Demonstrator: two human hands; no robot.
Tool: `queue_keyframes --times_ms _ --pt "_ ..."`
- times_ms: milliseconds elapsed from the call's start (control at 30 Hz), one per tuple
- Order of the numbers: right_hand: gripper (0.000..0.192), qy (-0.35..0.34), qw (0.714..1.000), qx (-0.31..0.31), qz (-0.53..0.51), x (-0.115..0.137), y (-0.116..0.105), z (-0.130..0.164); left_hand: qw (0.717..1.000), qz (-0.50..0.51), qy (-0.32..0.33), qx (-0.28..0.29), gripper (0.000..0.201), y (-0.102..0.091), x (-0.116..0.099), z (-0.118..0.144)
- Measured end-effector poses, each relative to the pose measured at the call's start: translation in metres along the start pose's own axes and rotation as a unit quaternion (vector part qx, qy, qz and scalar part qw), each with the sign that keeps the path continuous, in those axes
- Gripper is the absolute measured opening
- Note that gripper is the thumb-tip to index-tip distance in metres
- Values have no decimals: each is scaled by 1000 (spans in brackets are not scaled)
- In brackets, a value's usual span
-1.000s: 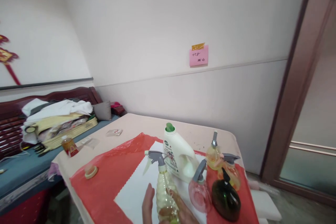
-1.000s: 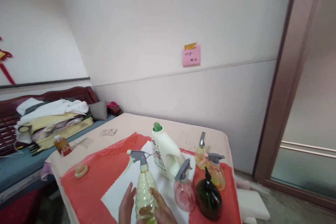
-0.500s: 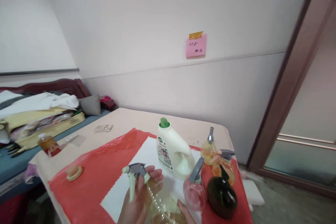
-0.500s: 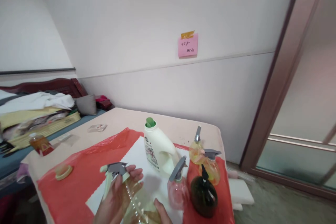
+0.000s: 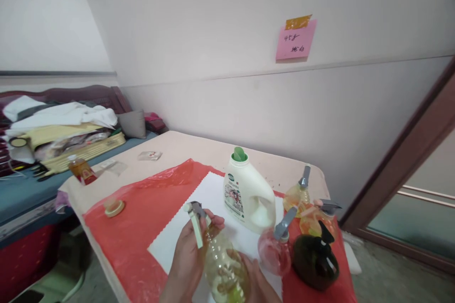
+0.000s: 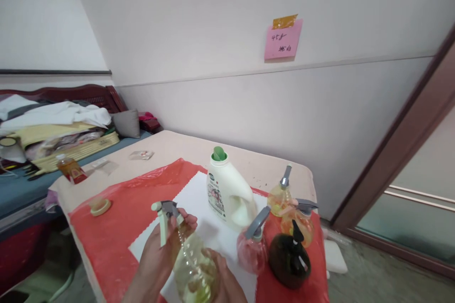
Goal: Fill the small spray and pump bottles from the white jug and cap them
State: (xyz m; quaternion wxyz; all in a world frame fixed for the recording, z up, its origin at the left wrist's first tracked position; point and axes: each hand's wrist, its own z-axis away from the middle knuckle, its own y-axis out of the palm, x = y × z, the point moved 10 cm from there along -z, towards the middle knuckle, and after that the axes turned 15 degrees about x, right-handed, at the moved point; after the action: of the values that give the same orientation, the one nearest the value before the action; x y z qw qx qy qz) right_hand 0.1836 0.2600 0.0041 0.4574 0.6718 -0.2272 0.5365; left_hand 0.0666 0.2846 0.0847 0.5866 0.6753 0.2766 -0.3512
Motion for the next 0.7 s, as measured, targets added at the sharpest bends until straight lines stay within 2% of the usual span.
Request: queue_keyframes --times_ms 67,133,200,267,333,400,467,533,567,633,700 --pt "47 8 1000 4 10 2 1 -2 1000 4 -6 26 33 6 1 2" --pt "51 13 999 11 33 5 1 1 999 -30 -21 32 34 7 4 3" --pt "63 21 998 16 65 3 -1 7 997 -68 -35 23 32 2 8 3" --pt "80 33 988 -4 148 1 -9 15 996 -81 -20 -10 31 -8 5 1" --pt "90 53 961 -44 267 -2 -18 21 995 -77 30 -58 29 -24 -8 -1" --pt "91 78 927 -57 363 -7 -20 22 986 -53 99 -124 23 -46 -31 2" --pt "89 90 914 -62 392 -13 -20 21 964 -8 167 -207 15 -77 -57 13" --pt "87 94 911 -78 395 -18 -20 20 934 39 217 -281 21 -106 -81 30" --pt "85 96 909 -94 393 -20 -21 20 920 57 232 -311 26 -118 -91 38" --pt "80 103 910 -109 387 -25 -21 18 912 80 230 -331 35 -132 -101 46" --pt "80 104 911 -112 383 -29 -20 15 928 77 186 -314 35 -132 -97 42"
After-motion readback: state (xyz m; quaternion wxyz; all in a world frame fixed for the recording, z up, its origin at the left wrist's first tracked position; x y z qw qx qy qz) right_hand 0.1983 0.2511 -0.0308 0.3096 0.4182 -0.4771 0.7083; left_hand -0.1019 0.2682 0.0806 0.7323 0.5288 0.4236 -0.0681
